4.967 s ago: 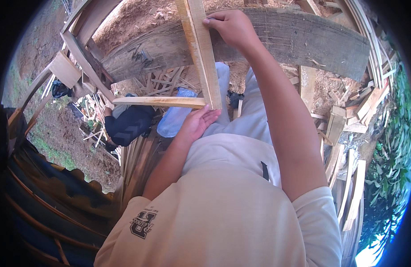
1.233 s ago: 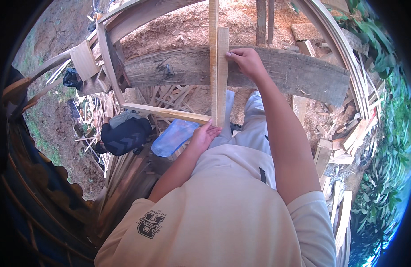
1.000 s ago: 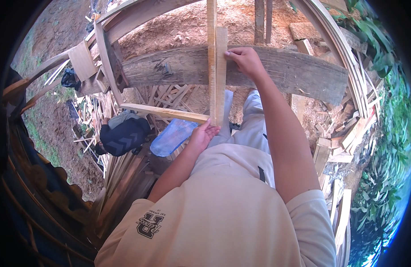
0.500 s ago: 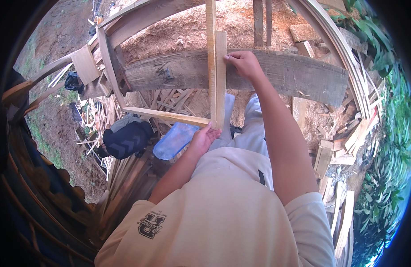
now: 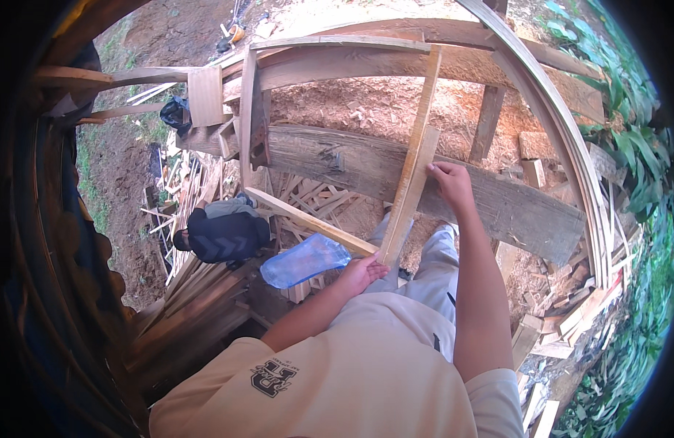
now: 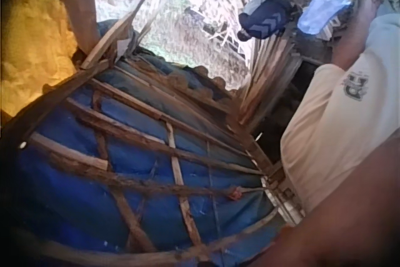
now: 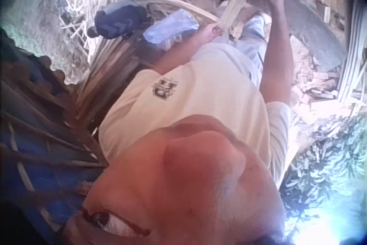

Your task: The person assembles a rectangular wooden frame by hand, fitting thin wooden slats into notches on larger corner pieces. The person repeatedly aligns and presses the pieces together to form a stable structure, occasionally adjusting the fit of the slats.

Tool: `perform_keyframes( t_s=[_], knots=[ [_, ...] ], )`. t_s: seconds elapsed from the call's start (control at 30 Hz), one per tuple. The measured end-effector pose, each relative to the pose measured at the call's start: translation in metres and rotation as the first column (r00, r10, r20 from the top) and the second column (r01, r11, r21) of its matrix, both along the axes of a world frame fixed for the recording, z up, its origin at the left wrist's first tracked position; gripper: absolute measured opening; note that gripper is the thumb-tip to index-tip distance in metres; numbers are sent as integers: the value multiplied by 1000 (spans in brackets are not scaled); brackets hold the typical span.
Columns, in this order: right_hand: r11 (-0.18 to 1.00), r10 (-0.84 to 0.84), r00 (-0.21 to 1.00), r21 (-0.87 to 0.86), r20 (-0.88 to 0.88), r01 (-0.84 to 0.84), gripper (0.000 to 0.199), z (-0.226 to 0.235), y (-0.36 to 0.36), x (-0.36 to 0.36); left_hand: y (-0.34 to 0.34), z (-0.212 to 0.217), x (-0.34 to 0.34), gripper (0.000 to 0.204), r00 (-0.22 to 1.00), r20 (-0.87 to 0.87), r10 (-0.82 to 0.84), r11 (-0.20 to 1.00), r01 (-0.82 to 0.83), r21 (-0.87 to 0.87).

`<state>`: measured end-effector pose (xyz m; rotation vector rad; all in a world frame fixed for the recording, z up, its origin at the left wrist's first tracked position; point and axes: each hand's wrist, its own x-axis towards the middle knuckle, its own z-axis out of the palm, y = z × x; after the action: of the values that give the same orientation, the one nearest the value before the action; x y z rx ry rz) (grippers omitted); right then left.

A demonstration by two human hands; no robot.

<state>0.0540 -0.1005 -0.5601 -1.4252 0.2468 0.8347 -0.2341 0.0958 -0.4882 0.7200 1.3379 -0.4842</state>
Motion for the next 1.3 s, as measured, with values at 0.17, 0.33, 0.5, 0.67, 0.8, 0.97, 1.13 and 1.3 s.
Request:
perform_keyframes(
  t_s=[0.17, 0.33, 0.5, 0.67, 0.8, 0.97, 1.13, 1.3],
  knots=[
    [1000, -1, 1000, 21, 0, 1, 28, 6, 0, 3, 4, -4, -4, 43, 998, 26, 48, 998, -47, -45],
    [999, 2, 1000, 50, -4, -2, 28, 2, -5, 4, 3, -6, -5, 40, 995, 26, 95, 995, -94, -34],
    [999, -9, 1000, 42, -10, 9, 26, 7, 0, 3, 4, -15, -12, 36, 994, 10, 105, 993, -104, -57],
    [1000, -3, 1000, 14, 19, 3, 27, 3, -1, 2, 5, -14, -12, 37, 996, 4, 90, 994, -89, -58],
    [1000, -10, 1000, -7, 7, 10, 26, 7, 0, 3, 5, -13, -11, 37, 996, 13, 87, 995, -86, -46],
    [1000, -6, 1000, -4, 6, 6, 25, 7, 0, 2, 5, -12, -12, 39, 995, 32, 100, 994, -98, -39],
    [995, 61, 993, -88, 102, -52, 30, 4, 1, 0, 7, -11, -10, 37, 995, 38, 89, 994, -86, -63],
    [994, 62, 996, -92, 60, -56, 29, 7, 1, 2, 7, -13, -10, 38, 996, 25, 83, 995, -81, -63]
  ],
)
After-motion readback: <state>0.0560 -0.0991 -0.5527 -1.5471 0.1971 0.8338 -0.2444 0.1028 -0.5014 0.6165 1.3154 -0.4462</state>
